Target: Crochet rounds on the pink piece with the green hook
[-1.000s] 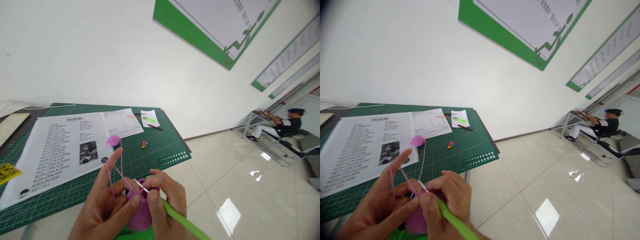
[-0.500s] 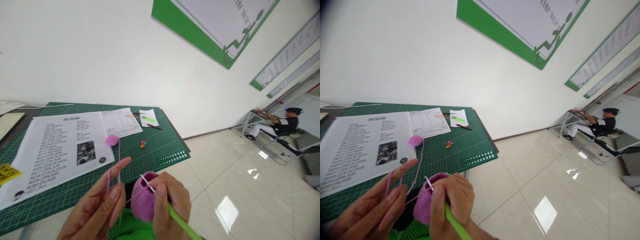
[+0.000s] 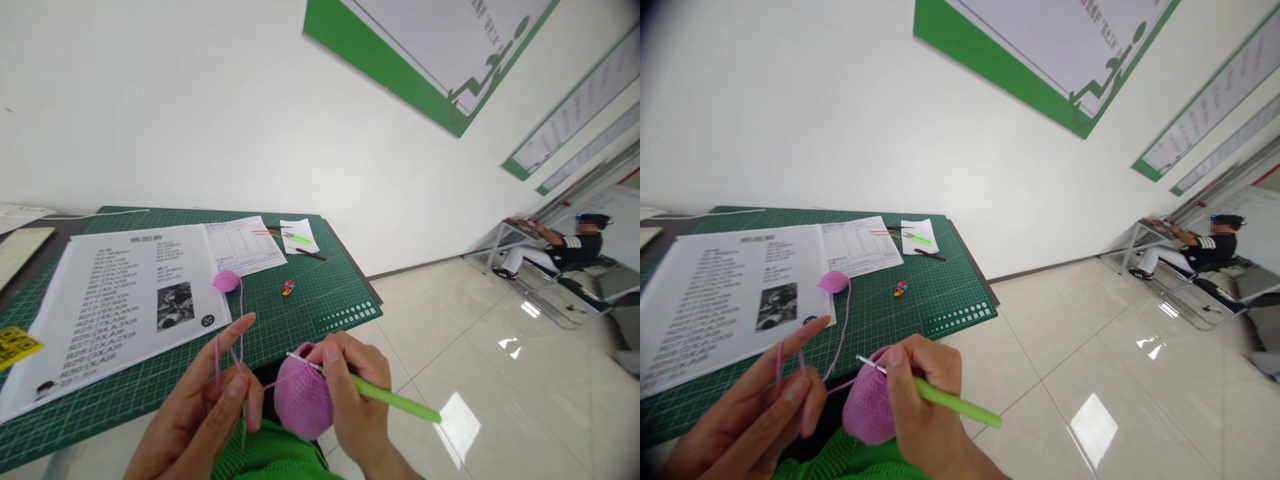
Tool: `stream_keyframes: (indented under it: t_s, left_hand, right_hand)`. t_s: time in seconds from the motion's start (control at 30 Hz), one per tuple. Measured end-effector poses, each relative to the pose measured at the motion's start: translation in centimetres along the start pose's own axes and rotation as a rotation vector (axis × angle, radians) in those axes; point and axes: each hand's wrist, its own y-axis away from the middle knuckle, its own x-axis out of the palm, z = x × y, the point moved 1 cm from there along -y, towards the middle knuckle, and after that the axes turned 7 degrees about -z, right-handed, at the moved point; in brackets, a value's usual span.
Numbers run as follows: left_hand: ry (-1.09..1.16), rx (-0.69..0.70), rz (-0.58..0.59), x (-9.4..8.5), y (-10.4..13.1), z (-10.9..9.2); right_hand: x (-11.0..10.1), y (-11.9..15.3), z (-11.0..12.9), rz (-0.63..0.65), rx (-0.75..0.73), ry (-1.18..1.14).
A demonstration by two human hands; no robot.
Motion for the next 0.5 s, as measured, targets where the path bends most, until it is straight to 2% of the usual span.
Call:
stream_keyframes:
  t_s: [0.1, 0.23, 0.3, 0.4, 0.5]
  left_hand:
    - [0.007, 0.045, 0.006, 0.6, -0.2, 0.1]
    - [0.098, -0.008, -0.047, 0.2, -0.8, -0.2]
    - [0.212, -0.035, -0.067, -0.3, -1.1, -0.7]
    - [0.334, -0.067, -0.031, -0.6, -1.4, -1.7]
    - [0.456, -0.132, -0.003, -0.5, -1.4, -2.4]
  right_hand:
    - [0.0, 0.3, 0.2, 0.036, 0.047, -0.035]
    - [0.2, 0.7, 0.1, 0.077, 0.118, -0.137]
    - [-0.2, 0.7, -0.1, 0.121, 0.211, -0.234]
    - [-1.3, 0.6, -0.6, 0.179, 0.434, -0.432]
    - [-2.9, 0.3, -1.1, 0.083, 0.585, -0.675]
